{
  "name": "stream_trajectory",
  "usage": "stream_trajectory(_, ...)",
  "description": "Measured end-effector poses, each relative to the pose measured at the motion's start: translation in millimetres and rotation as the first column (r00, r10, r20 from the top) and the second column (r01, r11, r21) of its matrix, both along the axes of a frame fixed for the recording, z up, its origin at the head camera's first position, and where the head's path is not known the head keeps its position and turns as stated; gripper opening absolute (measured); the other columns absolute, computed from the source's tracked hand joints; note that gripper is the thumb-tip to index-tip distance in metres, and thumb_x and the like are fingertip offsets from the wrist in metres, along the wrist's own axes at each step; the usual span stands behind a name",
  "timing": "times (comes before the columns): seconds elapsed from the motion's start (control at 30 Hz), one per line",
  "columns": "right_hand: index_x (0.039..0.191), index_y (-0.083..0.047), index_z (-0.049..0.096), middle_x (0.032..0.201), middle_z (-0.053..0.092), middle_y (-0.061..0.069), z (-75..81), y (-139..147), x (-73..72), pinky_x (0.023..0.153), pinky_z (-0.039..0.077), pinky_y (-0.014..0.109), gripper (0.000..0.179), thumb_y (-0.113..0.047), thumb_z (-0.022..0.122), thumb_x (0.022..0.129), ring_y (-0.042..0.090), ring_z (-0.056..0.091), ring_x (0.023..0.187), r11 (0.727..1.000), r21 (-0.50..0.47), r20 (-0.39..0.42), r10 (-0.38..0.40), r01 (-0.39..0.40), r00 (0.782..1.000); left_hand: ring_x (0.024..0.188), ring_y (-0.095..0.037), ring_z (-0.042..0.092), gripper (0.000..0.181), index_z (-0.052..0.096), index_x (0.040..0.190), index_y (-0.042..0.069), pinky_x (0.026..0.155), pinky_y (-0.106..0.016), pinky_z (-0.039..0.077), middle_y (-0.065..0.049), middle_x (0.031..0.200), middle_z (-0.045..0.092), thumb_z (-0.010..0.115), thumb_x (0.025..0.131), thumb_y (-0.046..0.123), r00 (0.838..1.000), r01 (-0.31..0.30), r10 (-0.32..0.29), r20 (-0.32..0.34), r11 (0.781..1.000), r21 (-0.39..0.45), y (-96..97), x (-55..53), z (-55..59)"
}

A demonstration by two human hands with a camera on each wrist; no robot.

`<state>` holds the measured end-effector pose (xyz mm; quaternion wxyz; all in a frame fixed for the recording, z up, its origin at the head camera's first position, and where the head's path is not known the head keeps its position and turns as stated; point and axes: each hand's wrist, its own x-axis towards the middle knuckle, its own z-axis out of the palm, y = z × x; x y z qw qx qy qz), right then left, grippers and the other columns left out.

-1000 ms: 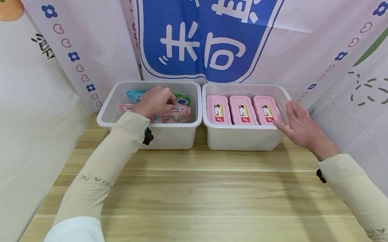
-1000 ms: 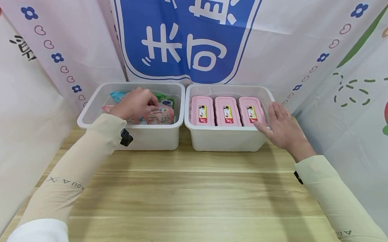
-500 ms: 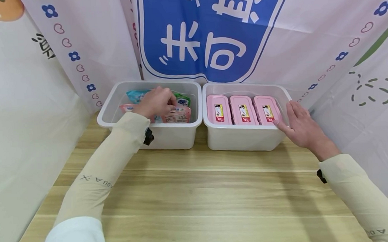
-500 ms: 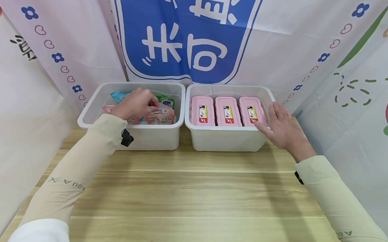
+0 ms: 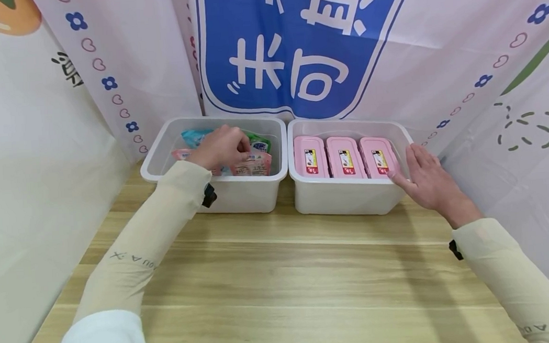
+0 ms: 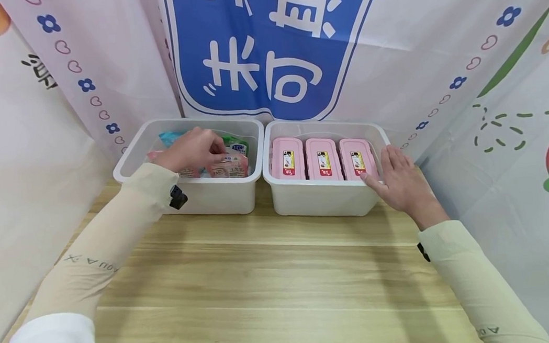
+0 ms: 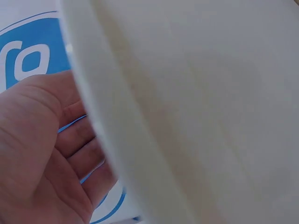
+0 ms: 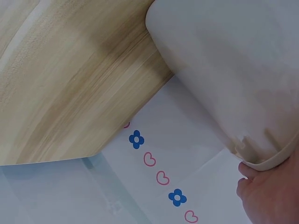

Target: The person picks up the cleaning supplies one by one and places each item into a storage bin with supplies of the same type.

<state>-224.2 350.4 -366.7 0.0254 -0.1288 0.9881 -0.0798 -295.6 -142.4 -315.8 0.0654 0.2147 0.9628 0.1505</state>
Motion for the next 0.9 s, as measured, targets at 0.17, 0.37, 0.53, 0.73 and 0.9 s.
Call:
stream_trajectory(0.17,0.164,0.011,-0.005,0.172,-0.005,0.036,1.8,0.2,-0.5,0.129,0.004,0.072,0.096,-0.060,0.031,0.110,0.055,0.001,0.161,1.000,0.015,-0.003,0.014,-0.014,1.000,0.100,-0.029,0.078,0.026,0.075,0.122,0.002,0.097,-0.047,0.062,-0.017,0.120,0.077,0.069,0.100,0.014,1.000,0.004,-0.005,0.015,0.999,0.043,-8.3,6.6,9.1)
stream_trajectory(0.37,0.164,0.012,-0.001,0.172,-0.002,0.037,7.4,-1.6,-1.8,0.128,0.004,0.073,0.096,-0.060,0.032,0.109,0.056,0.002,0.160,0.999,0.046,0.005,0.020,-0.020,1.000,0.122,-0.034,0.069,0.033,0.072,0.128,0.003,0.110,-0.053,0.054,-0.019,0.132,0.072,0.071,0.101,0.020,1.000,0.016,-0.017,0.011,0.999,0.034,-23.1,14.6,18.9)
stream_trajectory(0.53,0.164,0.012,0.001,0.171,0.000,0.038,15.4,-5.7,-2.9,0.127,0.003,0.075,0.096,-0.059,0.034,0.109,0.057,0.002,0.160,0.998,0.065,0.015,0.024,-0.025,1.000,0.104,-0.031,0.075,0.044,0.065,0.138,0.003,0.103,-0.053,0.057,-0.020,0.127,0.074,0.070,0.102,0.027,1.000,0.009,-0.009,-0.011,1.000,0.014,-41.0,25.7,21.3)
stream_trajectory(0.73,0.166,0.005,-0.003,0.173,-0.001,0.034,25.6,-14.0,-4.9,0.125,-0.002,0.077,0.098,-0.066,0.032,0.107,0.054,0.000,0.161,0.997,0.073,0.040,0.009,-0.012,0.999,0.099,-0.030,0.072,0.057,0.054,0.152,0.008,0.096,-0.054,0.058,-0.018,0.138,0.068,0.066,0.101,0.031,0.999,-0.018,0.018,-0.037,1.000,-0.013,-60.2,40.0,27.3)
stream_trajectory(0.9,0.168,-0.002,-0.006,0.175,-0.003,0.030,34.7,-25.4,-8.3,0.125,-0.002,0.078,0.101,-0.070,0.034,0.105,0.052,-0.001,0.162,0.997,0.076,0.043,0.013,-0.016,0.999,0.151,-0.043,0.043,0.077,0.037,0.164,0.011,0.120,-0.068,0.039,-0.019,0.166,0.043,0.058,0.103,0.053,0.995,-0.070,0.062,-0.079,0.992,-0.105,-74.5,48.9,29.3)
